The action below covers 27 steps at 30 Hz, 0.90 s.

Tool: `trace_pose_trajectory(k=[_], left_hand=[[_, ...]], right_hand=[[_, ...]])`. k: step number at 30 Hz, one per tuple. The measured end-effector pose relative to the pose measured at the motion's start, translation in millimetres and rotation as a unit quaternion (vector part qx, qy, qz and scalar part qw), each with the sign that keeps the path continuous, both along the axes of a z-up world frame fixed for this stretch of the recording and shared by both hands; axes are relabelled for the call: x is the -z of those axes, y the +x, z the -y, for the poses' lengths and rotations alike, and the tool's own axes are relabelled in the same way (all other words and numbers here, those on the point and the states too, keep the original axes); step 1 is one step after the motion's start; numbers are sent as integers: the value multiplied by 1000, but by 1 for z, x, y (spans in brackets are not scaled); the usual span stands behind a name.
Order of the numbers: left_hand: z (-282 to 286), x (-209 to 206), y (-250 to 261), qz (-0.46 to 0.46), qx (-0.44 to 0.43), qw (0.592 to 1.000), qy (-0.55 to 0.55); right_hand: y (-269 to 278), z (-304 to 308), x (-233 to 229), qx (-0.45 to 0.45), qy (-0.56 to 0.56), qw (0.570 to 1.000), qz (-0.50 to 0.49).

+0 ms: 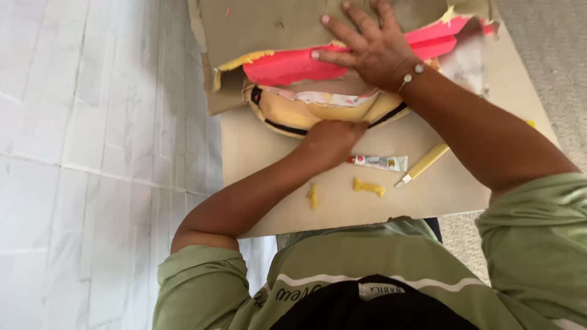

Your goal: Repairing a leather item by inserting foam padding and applying adhesive to seal the edges

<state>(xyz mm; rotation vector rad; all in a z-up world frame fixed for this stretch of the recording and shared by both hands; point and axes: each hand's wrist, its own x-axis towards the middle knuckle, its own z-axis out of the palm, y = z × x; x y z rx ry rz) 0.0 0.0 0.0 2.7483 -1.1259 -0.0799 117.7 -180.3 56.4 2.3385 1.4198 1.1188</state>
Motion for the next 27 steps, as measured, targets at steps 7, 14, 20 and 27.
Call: trace_pose_trajectory(k=[7, 14, 20, 27], left_hand=[[-26, -59, 33, 117, -33, 986, -112], [-31, -74, 55, 397, -25, 917, -17], [-33, -81, 80, 322, -41, 944, 58], [-29, -90, 105, 498, -101, 861, -5]], right_hand=[[-48, 2, -30, -30, 58, 997, -30], [-68, -8, 35, 65, 145, 940, -302], [-73, -6, 74, 105, 76, 949, -289], [-52, 0, 67, 157, 50, 907, -387]])
